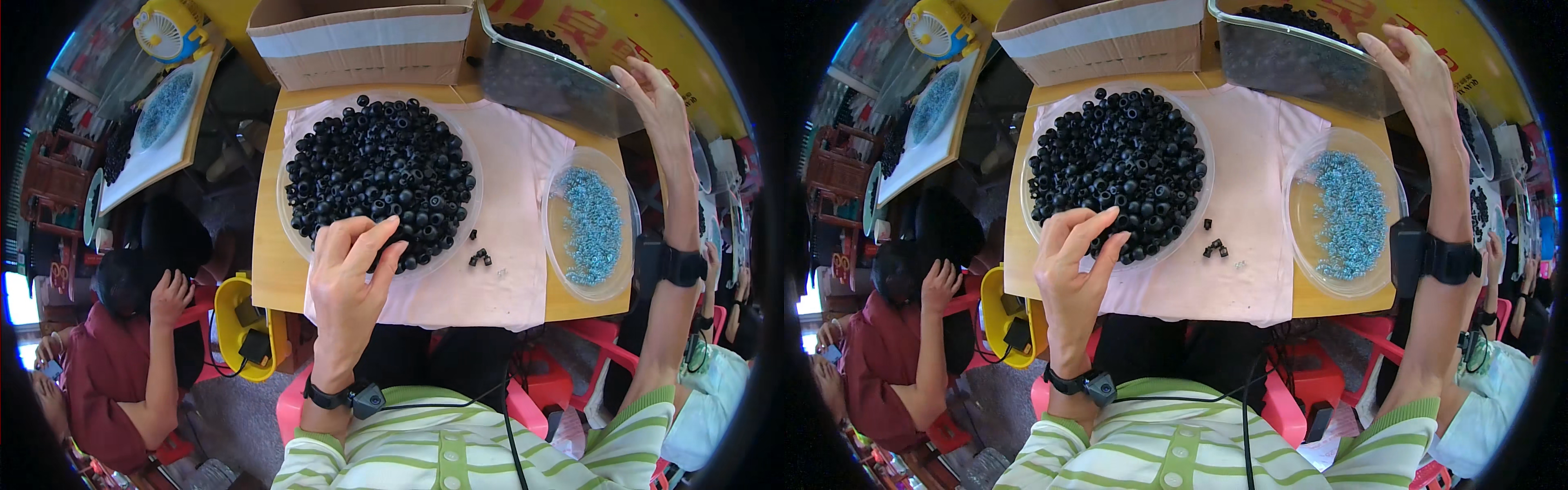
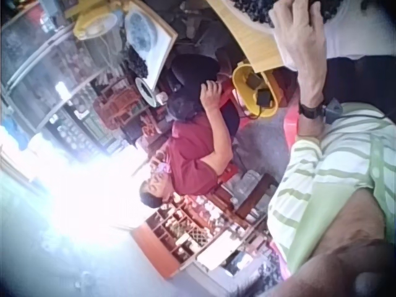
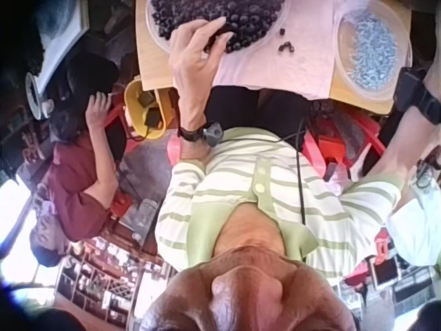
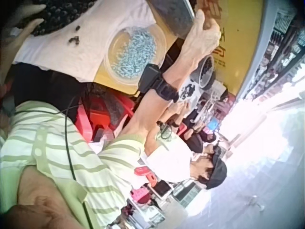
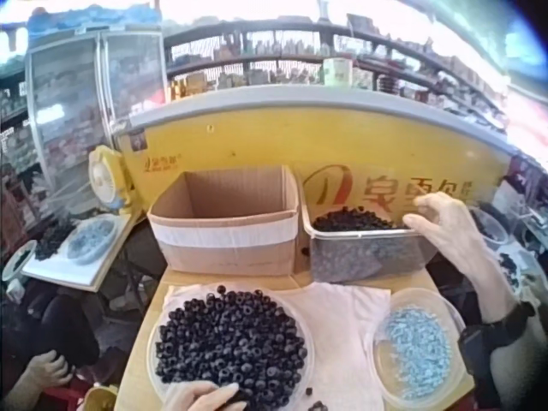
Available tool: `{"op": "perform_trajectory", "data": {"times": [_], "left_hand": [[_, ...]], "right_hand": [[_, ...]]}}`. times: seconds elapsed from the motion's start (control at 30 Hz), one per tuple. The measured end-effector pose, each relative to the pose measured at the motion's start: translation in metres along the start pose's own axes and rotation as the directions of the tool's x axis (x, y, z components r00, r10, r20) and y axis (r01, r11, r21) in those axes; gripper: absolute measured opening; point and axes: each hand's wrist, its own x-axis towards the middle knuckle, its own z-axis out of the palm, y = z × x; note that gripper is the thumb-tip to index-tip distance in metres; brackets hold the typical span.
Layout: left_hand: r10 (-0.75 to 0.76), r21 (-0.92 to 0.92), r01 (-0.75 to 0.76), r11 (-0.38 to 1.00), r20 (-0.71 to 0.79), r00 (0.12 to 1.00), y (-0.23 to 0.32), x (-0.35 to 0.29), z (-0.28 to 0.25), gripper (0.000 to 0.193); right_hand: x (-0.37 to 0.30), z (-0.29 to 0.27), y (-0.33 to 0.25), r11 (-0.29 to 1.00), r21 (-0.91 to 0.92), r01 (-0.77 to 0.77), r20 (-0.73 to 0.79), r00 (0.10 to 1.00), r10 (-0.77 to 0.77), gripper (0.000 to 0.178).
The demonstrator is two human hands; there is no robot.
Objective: Inspecting and assembling small black and blue plastic components at a workshop table.
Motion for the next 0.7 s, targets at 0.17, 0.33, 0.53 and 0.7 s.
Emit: {"op": "perform_trajectory", "data": {"times": [0.17,0.33,0.53,0.7], "left_hand": [[-0.019,0.068,0.021,0.997,-0.024,1.000,-0.008,0.003,0.003,0.022],[-0.089,-0.006,0.089,0.996,0.000,0.996,-0.011,0.003,0.000,0.021],[-0.136,-0.328,0.133,0.935,0.012,0.991,0.006,-0.014,-0.002,0.020],[-0.269,-0.828,0.433,0.356,0.353,0.896,0.024,-0.051,0.012,0.021]], "right_hand": [[-0.068,-0.026,-0.070,0.980,0.200,0.007,-0.082,0.997,0.010,0.040],[-0.155,-0.029,-0.104,0.923,0.382,0.051,0.150,0.982,-0.117,0.018],[-0.222,0.007,-0.125,0.910,0.415,-0.008,0.305,0.943,-0.131,0.012],[-0.234,0.033,-0.127,0.933,0.352,0.076,0.219,0.962,-0.162,0.014]]}}
